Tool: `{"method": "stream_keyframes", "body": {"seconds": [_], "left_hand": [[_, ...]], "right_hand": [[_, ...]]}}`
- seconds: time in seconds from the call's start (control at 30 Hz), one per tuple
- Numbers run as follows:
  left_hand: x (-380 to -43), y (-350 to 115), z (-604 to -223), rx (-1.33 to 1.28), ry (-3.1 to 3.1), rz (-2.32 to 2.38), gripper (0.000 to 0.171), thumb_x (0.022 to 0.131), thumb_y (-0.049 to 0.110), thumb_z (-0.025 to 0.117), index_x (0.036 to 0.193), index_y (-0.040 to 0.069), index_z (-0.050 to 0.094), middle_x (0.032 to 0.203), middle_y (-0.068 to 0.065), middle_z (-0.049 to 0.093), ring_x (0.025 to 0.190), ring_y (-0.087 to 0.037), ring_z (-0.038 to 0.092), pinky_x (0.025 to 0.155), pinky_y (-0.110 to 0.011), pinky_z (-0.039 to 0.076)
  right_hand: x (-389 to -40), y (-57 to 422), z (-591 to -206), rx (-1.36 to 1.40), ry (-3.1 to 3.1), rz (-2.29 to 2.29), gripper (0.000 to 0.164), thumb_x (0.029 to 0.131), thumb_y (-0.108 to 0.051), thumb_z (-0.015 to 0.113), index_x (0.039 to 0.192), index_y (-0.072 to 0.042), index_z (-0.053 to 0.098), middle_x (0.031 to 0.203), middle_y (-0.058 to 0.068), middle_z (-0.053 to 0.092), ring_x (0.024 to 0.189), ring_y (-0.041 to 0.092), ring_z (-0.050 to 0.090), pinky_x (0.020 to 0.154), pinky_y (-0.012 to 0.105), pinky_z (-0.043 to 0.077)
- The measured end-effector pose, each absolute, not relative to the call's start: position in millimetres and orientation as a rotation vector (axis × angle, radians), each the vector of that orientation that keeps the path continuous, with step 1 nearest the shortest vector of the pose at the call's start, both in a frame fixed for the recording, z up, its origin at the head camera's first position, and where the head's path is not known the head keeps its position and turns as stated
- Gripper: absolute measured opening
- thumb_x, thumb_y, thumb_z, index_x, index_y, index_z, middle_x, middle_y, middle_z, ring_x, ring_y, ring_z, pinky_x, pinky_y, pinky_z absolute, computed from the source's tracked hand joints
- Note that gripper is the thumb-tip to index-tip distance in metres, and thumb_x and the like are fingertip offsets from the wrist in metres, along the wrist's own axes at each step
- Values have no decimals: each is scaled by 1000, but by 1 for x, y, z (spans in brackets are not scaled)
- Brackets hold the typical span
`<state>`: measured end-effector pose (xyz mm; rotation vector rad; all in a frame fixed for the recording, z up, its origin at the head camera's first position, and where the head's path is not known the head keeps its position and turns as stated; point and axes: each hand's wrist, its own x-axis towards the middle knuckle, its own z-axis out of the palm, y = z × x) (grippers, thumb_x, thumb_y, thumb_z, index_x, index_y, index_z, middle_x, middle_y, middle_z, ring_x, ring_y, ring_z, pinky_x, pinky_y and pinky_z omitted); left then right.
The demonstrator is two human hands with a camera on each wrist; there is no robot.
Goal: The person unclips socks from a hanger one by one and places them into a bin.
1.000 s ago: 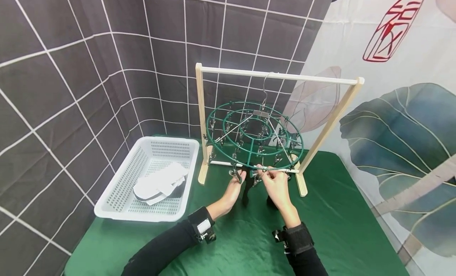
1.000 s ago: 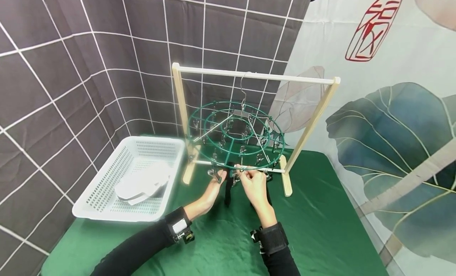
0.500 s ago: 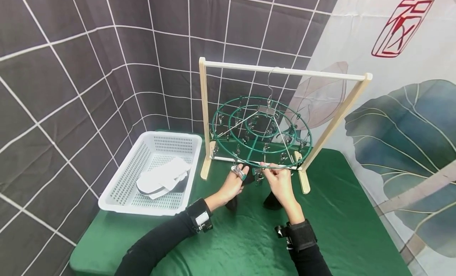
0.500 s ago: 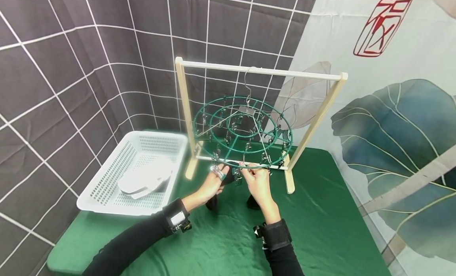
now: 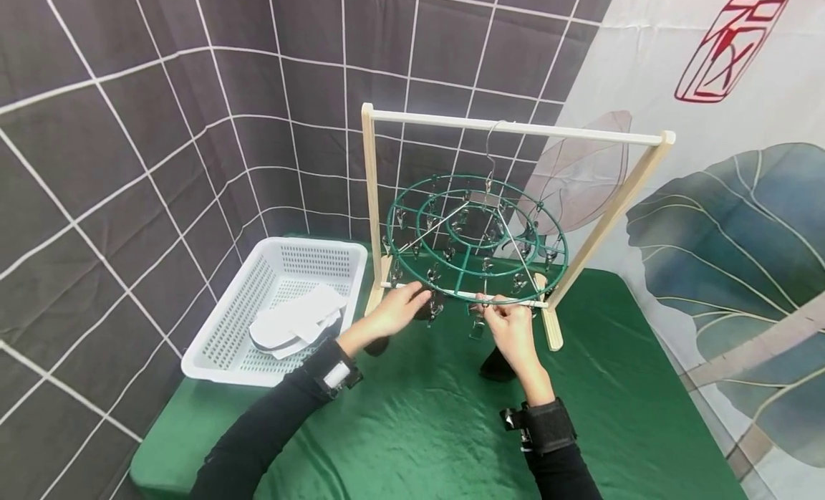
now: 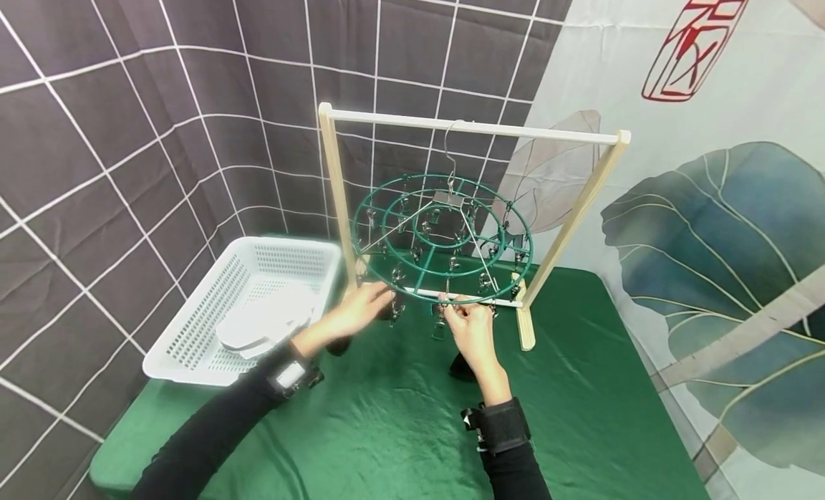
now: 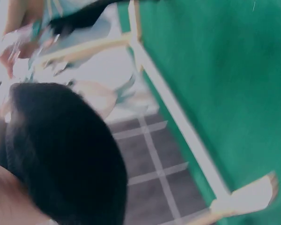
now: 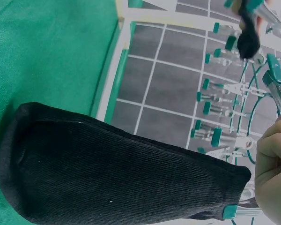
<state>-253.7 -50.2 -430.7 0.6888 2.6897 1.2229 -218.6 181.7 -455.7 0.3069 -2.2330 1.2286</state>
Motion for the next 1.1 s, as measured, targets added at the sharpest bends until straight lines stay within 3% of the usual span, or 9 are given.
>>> {"method": "stream_keyframes", "body": {"seconds": [0.1, 0.2, 0.43, 0.67, 0.87, 1.1], "left_hand": [[-258, -68, -415, 720, 2741, 1085, 44, 109, 28, 43, 136, -4, 55, 133, -26, 63, 124, -40, 61, 108, -51, 47], [-265, -88, -404, 708, 2813, 939, 48, 109, 32, 41, 141, -1, 53, 139, -24, 60, 126, -40, 60, 107, -52, 47], [-288, -135, -400, 644, 2983, 603, 36, 109, 30, 41, 124, 3, 60, 111, -20, 71, 103, -38, 69, 87, -53, 56], [-303, -181, -428, 620, 3018, 397, 40, 109, 21, 38, 126, -11, 56, 110, -30, 69, 107, -47, 67, 92, -56, 54], [-316, -208, -458, 594, 2944, 220, 36, 109, 20, 38, 116, -9, 59, 100, -28, 69, 98, -46, 69, 86, -55, 56], [-319, -220, -483, 458, 2911, 174, 39, 108, 20, 34, 118, -11, 57, 106, -30, 67, 108, -51, 65, 93, -60, 52]], "right_hand": [[-218, 183, -455, 286, -2258, 1260, 18, 89, 0, 68, 71, 0, 71, 55, -4, 47, 50, -3, 33, 48, 15, 24], [-218, 183, -454, 280, -2279, 1262, 21, 89, -1, 68, 68, 0, 67, 55, -5, 42, 50, -3, 30, 49, 15, 23], [-217, 182, -453, 260, -2294, 1258, 24, 89, -5, 71, 66, -3, 66, 53, -7, 40, 49, -3, 30, 49, 16, 23], [-217, 184, -454, 263, -2298, 1214, 36, 92, -9, 71, 59, -8, 57, 52, -7, 38, 48, -1, 28, 50, 20, 23], [-218, 186, -452, 281, -2283, 1227, 41, 92, -11, 71, 57, -8, 50, 53, -4, 36, 50, 1, 27, 51, 21, 22], [-217, 186, -453, 262, -2304, 1244, 43, 93, -12, 70, 56, -11, 47, 53, -8, 32, 49, 3, 26, 52, 23, 21]]}}
